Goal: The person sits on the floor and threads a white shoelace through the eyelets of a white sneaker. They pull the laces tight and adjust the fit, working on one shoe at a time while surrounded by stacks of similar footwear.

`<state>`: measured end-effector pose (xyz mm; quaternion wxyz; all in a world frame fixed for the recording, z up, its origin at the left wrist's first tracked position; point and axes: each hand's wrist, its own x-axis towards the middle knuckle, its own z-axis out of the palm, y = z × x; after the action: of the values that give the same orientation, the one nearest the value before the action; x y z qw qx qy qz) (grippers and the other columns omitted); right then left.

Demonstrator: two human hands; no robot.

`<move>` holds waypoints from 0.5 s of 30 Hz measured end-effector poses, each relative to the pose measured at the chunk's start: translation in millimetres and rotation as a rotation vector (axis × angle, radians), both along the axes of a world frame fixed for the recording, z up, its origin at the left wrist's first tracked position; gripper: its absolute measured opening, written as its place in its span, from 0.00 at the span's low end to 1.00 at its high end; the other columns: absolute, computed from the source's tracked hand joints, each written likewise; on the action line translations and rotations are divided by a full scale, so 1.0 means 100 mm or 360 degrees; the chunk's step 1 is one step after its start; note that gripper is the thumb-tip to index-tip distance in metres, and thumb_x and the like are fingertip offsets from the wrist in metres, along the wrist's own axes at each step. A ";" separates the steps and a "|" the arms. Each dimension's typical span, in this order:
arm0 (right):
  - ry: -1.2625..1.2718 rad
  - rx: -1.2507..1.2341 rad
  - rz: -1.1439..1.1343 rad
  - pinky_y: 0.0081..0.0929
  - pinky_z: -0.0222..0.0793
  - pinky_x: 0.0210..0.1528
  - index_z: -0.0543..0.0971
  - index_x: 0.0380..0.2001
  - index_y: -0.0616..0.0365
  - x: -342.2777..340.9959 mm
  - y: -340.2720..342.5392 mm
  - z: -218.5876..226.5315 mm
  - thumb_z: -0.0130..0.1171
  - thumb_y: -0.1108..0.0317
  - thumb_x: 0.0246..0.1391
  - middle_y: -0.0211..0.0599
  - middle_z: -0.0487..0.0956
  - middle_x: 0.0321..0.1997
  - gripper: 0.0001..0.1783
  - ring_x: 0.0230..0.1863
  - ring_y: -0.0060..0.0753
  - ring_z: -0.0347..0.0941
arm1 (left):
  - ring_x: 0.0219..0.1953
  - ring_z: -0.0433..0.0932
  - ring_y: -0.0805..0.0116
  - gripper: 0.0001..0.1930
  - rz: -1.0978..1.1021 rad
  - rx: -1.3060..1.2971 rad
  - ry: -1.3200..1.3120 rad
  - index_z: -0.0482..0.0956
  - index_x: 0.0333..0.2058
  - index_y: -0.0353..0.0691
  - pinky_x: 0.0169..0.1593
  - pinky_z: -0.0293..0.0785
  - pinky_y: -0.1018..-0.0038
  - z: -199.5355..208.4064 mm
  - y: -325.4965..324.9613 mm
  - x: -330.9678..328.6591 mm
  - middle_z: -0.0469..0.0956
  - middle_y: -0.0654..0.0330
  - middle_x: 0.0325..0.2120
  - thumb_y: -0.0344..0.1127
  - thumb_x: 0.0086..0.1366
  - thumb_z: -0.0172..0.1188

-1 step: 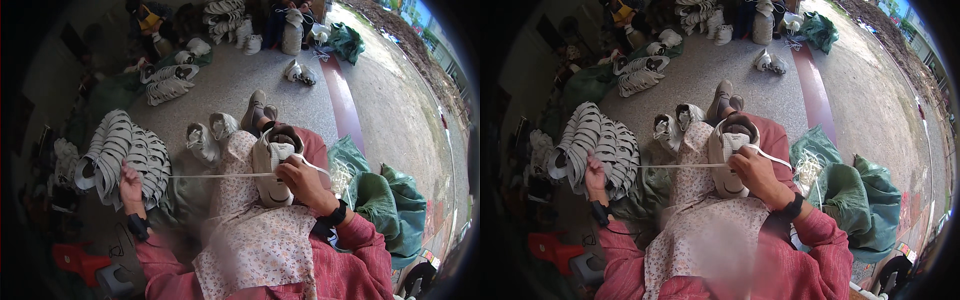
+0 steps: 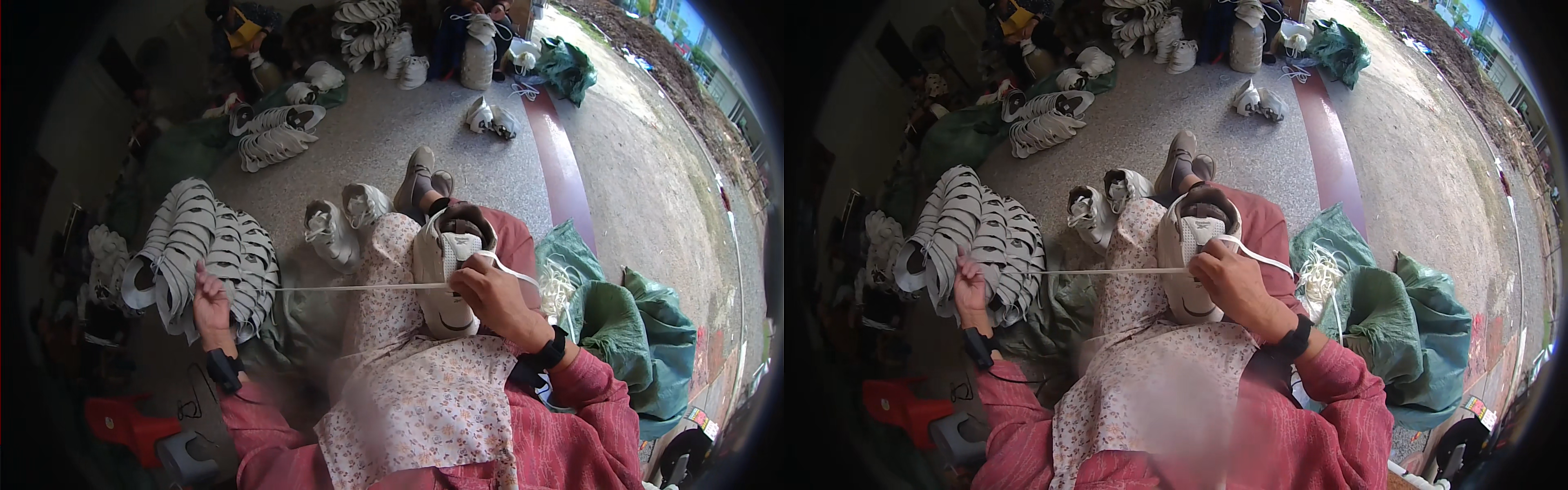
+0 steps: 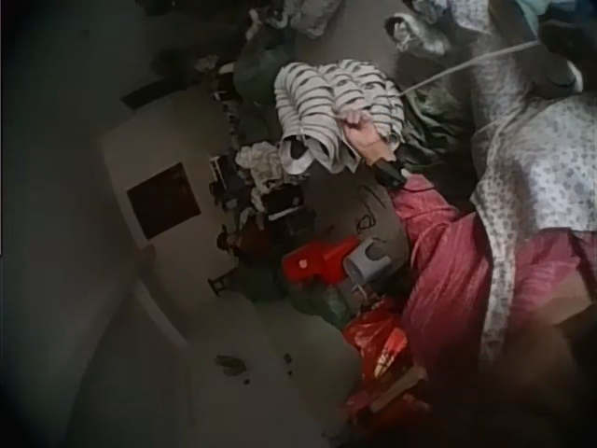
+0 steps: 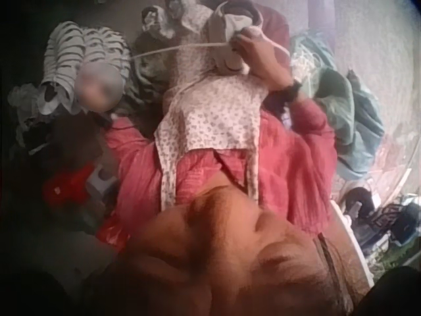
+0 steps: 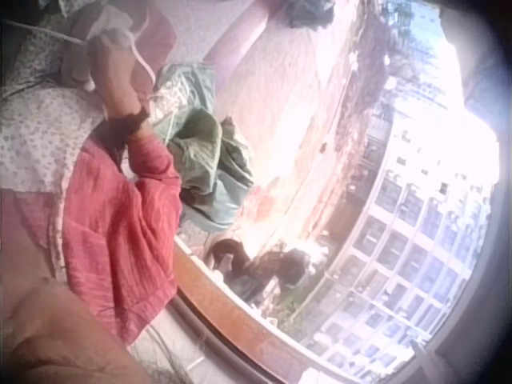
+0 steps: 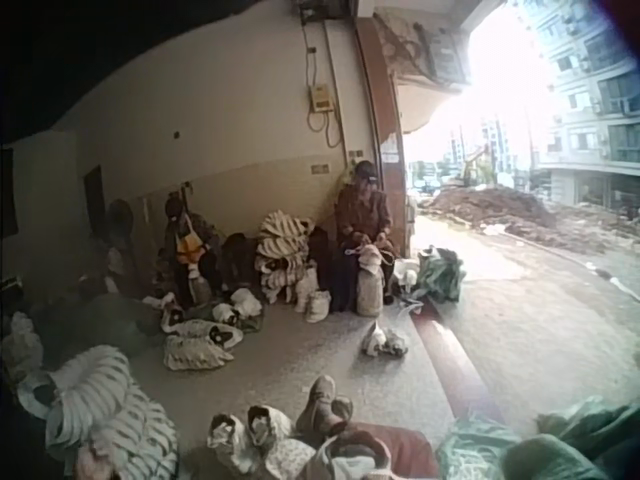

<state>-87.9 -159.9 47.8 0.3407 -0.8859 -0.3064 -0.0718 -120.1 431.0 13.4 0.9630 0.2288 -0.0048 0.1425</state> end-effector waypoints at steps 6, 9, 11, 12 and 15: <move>0.0176 0.0019 0.0063 0.38 0.75 0.34 0.79 0.37 0.54 -0.04 0.07 0.04 0.64 0.70 0.55 0.36 0.76 0.40 0.07 0.39 0.46 0.79 | 0.17 0.53 0.81 0.13 0.0059 0.0626 0.0190 0.74 0.51 0.36 0.17 0.49 0.81 0.22 -0.36 0.02 0.60 0.71 0.20 0.37 0.78 0.47; 0.0398 0.0181 -0.0021 0.36 0.75 0.36 0.80 0.41 0.57 0.02 0.08 0.11 0.64 0.71 0.55 0.39 0.81 0.40 0.10 0.37 0.43 0.81 | 0.16 0.54 0.86 0.11 0.0127 0.1234 0.0524 0.78 0.42 0.40 0.16 0.46 0.83 0.49 -1.31 0.25 0.59 0.75 0.17 0.40 0.76 0.52; 0.0666 0.0262 -0.0120 0.33 0.76 0.37 0.80 0.44 0.59 0.03 0.10 0.17 0.63 0.72 0.55 0.41 0.83 0.39 0.13 0.35 0.40 0.81 | 0.17 0.54 0.88 0.11 -0.0067 0.1650 0.0481 0.79 0.37 0.40 0.18 0.48 0.84 0.55 -1.93 0.37 0.60 0.77 0.17 0.40 0.75 0.54; 0.0800 0.0301 -0.0167 0.32 0.76 0.37 0.80 0.46 0.61 0.03 0.10 0.19 0.63 0.72 0.55 0.42 0.84 0.39 0.14 0.34 0.38 0.81 | 0.17 0.53 0.89 0.12 -0.0175 0.1883 0.0396 0.79 0.34 0.40 0.19 0.49 0.84 0.57 -2.24 0.40 0.61 0.78 0.17 0.40 0.74 0.54; 0.0789 0.0459 -0.0101 0.30 0.76 0.39 0.79 0.49 0.63 0.06 0.07 0.06 0.61 0.74 0.56 0.42 0.85 0.37 0.16 0.34 0.32 0.81 | 0.25 0.71 0.83 0.09 -0.0340 0.2181 -0.0088 0.85 0.36 0.39 0.29 0.69 0.81 0.33 -2.95 0.46 0.78 0.72 0.25 0.36 0.71 0.59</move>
<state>-82.2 -152.6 54.2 0.5254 -0.8279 -0.1723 0.0935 -73.7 135.8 46.1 0.6096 0.7799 -0.1407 0.0175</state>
